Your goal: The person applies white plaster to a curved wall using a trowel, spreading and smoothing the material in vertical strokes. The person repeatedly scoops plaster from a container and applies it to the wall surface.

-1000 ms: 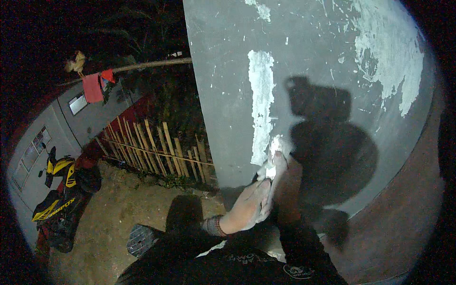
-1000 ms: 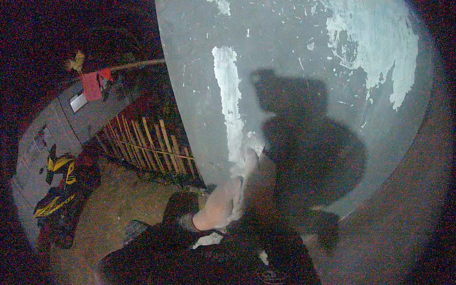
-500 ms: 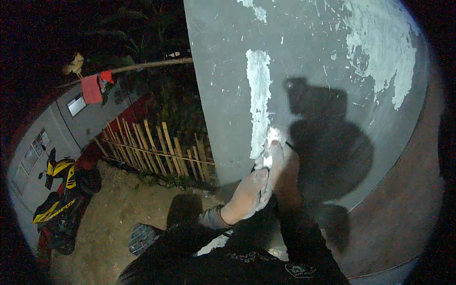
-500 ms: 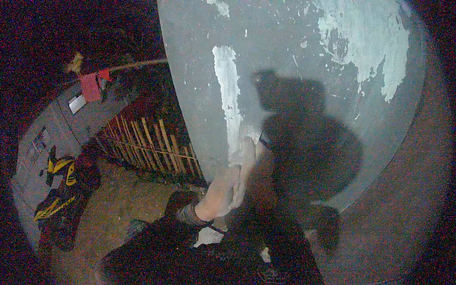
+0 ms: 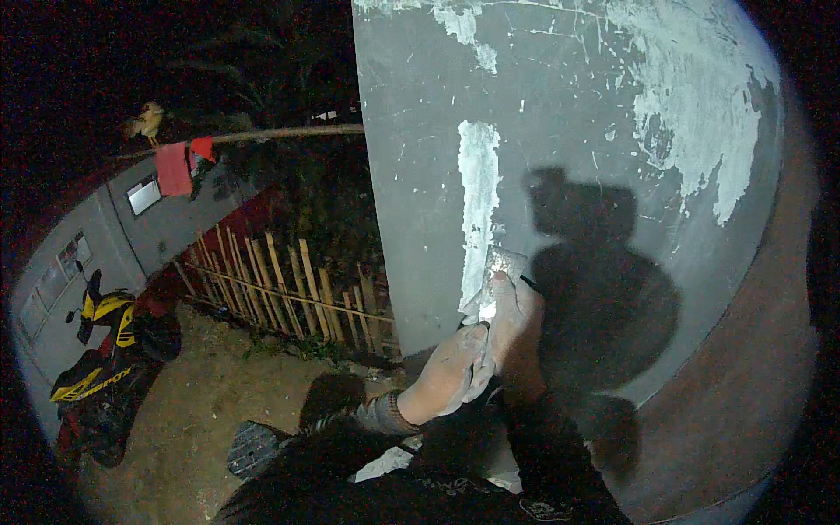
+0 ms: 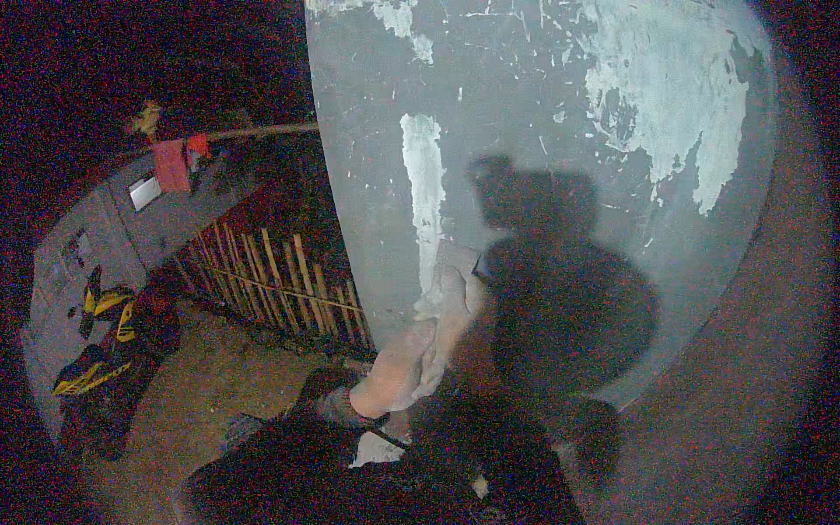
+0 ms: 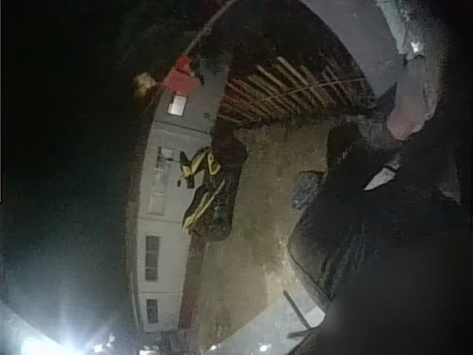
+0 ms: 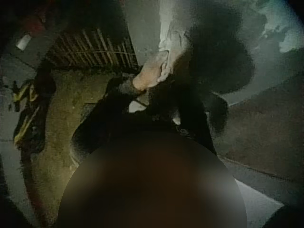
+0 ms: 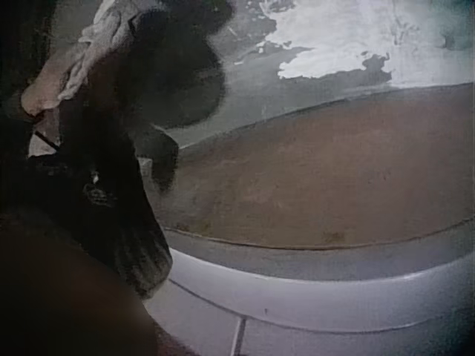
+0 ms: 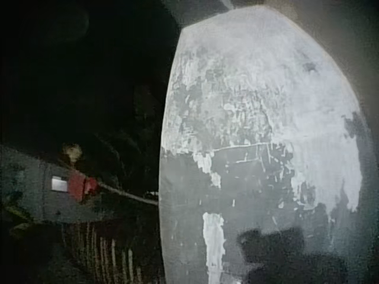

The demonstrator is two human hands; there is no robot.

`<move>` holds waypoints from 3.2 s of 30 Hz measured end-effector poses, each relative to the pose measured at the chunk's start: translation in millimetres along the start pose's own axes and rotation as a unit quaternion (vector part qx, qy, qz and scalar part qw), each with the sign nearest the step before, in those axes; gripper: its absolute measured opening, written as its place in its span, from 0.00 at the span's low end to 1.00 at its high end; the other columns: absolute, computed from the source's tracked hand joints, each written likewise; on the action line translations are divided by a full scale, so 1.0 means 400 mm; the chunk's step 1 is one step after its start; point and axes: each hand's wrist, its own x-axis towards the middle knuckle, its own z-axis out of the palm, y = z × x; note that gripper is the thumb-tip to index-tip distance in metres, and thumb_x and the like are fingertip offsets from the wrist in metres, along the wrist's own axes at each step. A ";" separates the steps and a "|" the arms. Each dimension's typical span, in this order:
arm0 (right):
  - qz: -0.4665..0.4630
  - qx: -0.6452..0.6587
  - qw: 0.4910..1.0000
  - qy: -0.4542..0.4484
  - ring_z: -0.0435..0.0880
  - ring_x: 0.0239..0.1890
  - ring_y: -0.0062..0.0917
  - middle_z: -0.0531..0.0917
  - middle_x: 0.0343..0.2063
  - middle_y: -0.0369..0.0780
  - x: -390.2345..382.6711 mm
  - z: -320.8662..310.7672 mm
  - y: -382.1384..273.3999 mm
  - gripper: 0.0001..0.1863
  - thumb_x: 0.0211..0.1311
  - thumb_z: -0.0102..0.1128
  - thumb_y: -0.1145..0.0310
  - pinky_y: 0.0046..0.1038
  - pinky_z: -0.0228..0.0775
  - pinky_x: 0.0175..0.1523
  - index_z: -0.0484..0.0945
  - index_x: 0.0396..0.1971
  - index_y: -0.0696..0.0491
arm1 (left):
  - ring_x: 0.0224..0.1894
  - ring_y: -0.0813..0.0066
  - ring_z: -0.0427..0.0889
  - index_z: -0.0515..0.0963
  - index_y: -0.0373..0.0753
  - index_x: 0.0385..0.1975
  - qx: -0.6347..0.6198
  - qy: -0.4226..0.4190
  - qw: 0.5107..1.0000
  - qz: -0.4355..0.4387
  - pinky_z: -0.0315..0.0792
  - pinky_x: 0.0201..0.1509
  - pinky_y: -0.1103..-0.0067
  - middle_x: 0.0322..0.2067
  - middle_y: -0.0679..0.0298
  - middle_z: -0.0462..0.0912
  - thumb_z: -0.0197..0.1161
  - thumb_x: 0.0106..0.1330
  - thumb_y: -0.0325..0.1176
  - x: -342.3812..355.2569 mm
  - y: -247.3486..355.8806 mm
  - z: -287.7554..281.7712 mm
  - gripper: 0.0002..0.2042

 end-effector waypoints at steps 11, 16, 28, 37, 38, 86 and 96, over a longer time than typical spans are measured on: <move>-0.070 0.028 0.997 -0.029 0.77 0.28 0.21 0.85 0.26 0.41 0.040 0.028 -0.046 0.17 0.76 0.52 0.66 0.29 0.73 0.36 0.81 0.38 0.67 | 0.13 0.80 0.60 0.66 0.45 0.29 0.026 0.029 0.998 0.044 0.56 0.14 0.80 0.16 0.69 0.65 0.47 0.82 0.49 0.028 0.053 0.007 0.19; -0.076 -0.011 0.997 -0.031 0.80 0.23 0.24 0.85 0.26 0.43 0.052 0.031 -0.042 0.19 0.77 0.49 0.63 0.31 0.73 0.32 0.81 0.39 0.66 | 0.13 0.79 0.60 0.66 0.46 0.29 0.076 0.031 0.996 0.040 0.55 0.15 0.80 0.17 0.69 0.65 0.47 0.82 0.48 0.024 0.067 0.005 0.18; -0.017 0.019 0.999 -0.032 0.81 0.21 0.25 0.81 0.22 0.42 0.096 0.046 -0.095 0.18 0.76 0.50 0.61 0.29 0.73 0.27 0.80 0.39 0.62 | 0.13 0.78 0.61 0.66 0.46 0.29 0.028 0.007 0.999 0.043 0.55 0.15 0.80 0.17 0.68 0.66 0.48 0.82 0.48 0.034 0.129 0.037 0.18; -0.071 0.073 0.994 -0.051 0.81 0.22 0.24 0.82 0.22 0.40 0.106 0.053 -0.121 0.23 0.76 0.54 0.52 0.29 0.73 0.28 0.81 0.35 0.61 | 0.13 0.79 0.61 0.66 0.46 0.29 0.040 0.005 0.997 0.071 0.54 0.13 0.79 0.17 0.70 0.66 0.47 0.82 0.47 0.041 0.164 0.043 0.18; -0.035 0.070 0.996 -0.051 0.81 0.22 0.24 0.82 0.22 0.40 0.109 0.055 -0.133 0.24 0.75 0.55 0.51 0.29 0.73 0.28 0.81 0.34 0.60 | 0.13 0.79 0.61 0.66 0.46 0.29 0.045 0.016 0.997 0.061 0.54 0.14 0.80 0.17 0.70 0.66 0.47 0.82 0.48 0.044 0.166 0.048 0.18; -0.569 -0.427 0.702 0.028 0.85 0.28 0.43 0.84 0.25 0.46 0.334 0.059 -0.134 0.06 0.58 0.62 0.69 0.43 0.75 0.34 0.81 0.33 0.54 | 0.27 0.68 0.78 0.73 0.39 0.61 0.044 -0.035 0.980 0.188 0.75 0.33 0.66 0.26 0.65 0.75 0.68 0.61 0.28 0.120 0.255 0.006 0.26; -0.533 -0.496 0.683 0.055 0.85 0.29 0.40 0.84 0.28 0.46 0.331 0.058 -0.139 0.10 0.63 0.63 0.66 0.39 0.74 0.35 0.82 0.35 0.58 | 0.35 0.61 0.84 0.73 0.37 0.58 0.132 -0.032 0.926 0.353 0.78 0.39 0.66 0.37 0.60 0.83 0.70 0.60 0.29 0.234 0.148 -0.116 0.25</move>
